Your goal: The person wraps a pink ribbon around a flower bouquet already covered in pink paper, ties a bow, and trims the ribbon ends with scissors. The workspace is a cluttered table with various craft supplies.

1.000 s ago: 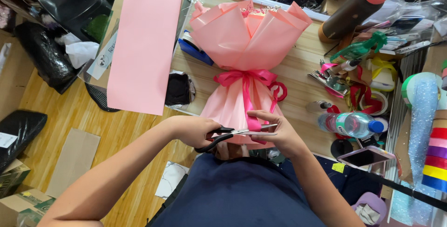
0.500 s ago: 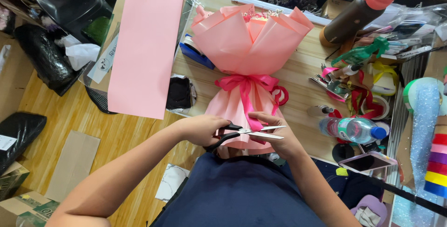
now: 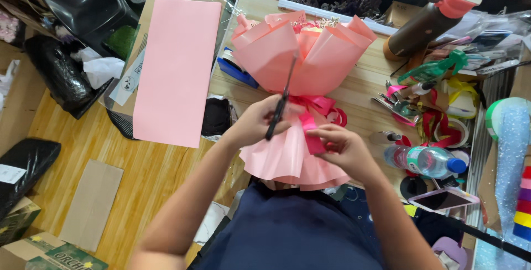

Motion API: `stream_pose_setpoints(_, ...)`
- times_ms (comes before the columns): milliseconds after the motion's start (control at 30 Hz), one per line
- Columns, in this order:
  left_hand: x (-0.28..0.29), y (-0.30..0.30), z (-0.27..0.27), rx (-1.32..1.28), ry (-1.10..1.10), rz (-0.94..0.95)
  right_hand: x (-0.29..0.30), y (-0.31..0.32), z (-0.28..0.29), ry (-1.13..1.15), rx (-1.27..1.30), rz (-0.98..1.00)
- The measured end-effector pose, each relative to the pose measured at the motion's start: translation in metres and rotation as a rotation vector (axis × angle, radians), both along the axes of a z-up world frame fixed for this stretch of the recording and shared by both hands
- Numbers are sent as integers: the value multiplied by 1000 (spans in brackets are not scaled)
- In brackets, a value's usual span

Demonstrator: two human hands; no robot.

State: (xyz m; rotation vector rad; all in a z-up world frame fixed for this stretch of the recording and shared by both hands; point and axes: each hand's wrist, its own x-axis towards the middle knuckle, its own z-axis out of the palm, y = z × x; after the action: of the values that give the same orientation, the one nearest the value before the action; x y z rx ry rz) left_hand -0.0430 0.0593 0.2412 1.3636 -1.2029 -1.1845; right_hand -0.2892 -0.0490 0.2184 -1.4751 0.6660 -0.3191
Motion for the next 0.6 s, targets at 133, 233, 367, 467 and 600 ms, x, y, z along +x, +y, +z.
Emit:
stream_pose_setpoints(133,-22,-38,25,-48,273,-118,19,-28,69,75,-208,254)
stream_pose_setpoints(233,-25,-65,-58,52,161,-151,9,-57,56,136,-229,331)
stream_pose_setpoints(367,-26,-58,-61,39,193,-16,-23,-104,16,332,-140,277)
stream_pose_setpoints(467,-26,-46,-66,22,128,104,-63,-144,-68,795,-676,36)
stream_pose_setpoints(600,-36,-35,-69,36,85,214,-35,-79,-55,316,-566,-133)
